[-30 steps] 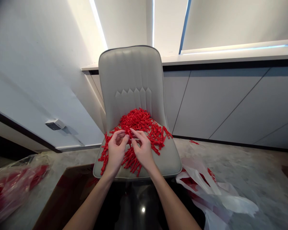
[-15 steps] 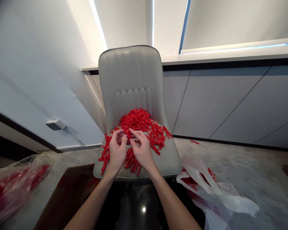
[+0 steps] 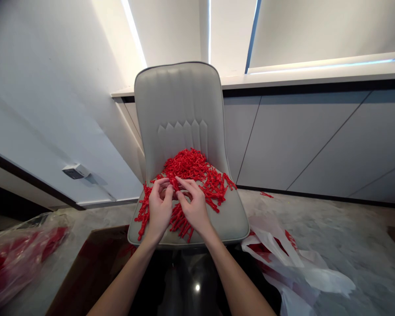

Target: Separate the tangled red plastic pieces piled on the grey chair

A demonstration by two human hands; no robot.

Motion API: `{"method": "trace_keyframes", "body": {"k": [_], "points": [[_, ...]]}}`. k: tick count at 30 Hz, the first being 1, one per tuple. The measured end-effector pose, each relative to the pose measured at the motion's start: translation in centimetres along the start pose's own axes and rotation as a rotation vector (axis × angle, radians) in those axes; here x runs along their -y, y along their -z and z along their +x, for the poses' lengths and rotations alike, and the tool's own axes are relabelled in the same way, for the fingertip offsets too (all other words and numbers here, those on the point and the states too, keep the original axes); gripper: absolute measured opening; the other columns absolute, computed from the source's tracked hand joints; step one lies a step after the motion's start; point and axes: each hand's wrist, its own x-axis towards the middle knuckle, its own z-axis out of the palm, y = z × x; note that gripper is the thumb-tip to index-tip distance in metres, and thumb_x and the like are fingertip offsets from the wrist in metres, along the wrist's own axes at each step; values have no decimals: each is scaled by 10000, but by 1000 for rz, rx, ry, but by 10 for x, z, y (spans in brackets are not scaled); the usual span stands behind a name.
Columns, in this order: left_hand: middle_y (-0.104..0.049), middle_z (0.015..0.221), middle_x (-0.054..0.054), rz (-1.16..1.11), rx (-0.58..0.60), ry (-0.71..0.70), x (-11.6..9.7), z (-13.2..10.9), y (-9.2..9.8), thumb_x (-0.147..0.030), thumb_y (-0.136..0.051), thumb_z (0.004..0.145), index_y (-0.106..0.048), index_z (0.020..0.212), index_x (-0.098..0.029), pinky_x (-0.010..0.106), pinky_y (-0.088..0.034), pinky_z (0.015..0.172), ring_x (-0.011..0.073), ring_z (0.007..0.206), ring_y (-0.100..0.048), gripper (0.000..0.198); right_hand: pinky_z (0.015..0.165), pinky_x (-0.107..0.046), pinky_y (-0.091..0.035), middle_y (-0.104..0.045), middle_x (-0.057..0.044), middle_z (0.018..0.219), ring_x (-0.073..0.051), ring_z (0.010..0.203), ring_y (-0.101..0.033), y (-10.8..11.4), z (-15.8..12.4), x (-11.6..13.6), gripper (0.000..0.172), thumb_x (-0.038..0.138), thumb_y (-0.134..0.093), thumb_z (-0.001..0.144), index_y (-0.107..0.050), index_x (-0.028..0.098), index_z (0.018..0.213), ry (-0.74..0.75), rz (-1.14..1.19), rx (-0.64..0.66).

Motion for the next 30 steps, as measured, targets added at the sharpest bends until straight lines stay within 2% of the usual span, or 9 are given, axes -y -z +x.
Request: {"method": "trace_keyframes", "body": {"k": [10, 16, 23, 26, 30], "points": [[-670, 1055, 72, 11, -22, 17, -1, -1, -1, -266, -535, 942, -587, 1100, -192, 316, -563, 838, 179, 954, -673, 182, 900, -315, -597, -606, -61, 1216, -186, 1086, -645, 0, 0, 1, 394, 235, -589, 935, -654, 315, 1315, -1, -20, -2], [-665, 1063, 73, -10, 6, 22, -1, 0, 0, -289, -554, 936, -583, 1101, -188, 314, -566, 821, 181, 942, -674, 195, 915, -319, -593, -610, -63, 1215, -187, 1087, -642, 0, 0, 1, 389, 248, -591, 935, -655, 306, 1315, 2, -23, -5], [-662, 1036, 70, 11, -27, 8, -2, -1, 0, -293, -549, 938, -583, 1090, -186, 307, -556, 822, 180, 935, -666, 189, 916, -332, -593, -606, -71, 1212, -193, 1086, -641, -2, -1, 3, 385, 252, -582, 944, -647, 308, 1320, 13, -25, -14], [-656, 998, 64, 32, -49, 12, -2, 0, 1, -291, -549, 936, -579, 1077, -181, 293, -549, 797, 171, 896, -656, 181, 915, -326, -589, -604, -71, 1202, -189, 1081, -637, -2, -1, 5, 381, 261, -580, 948, -644, 301, 1322, 11, -38, -30], [-624, 888, 30, 26, -80, 40, 2, 2, 2, -321, -542, 942, -559, 1070, -179, 261, -526, 689, 142, 745, -614, 191, 904, -317, -585, -600, -65, 1173, -183, 1063, -635, 0, -2, 9, 377, 266, -578, 953, -641, 305, 1322, 7, -44, -77]]}}
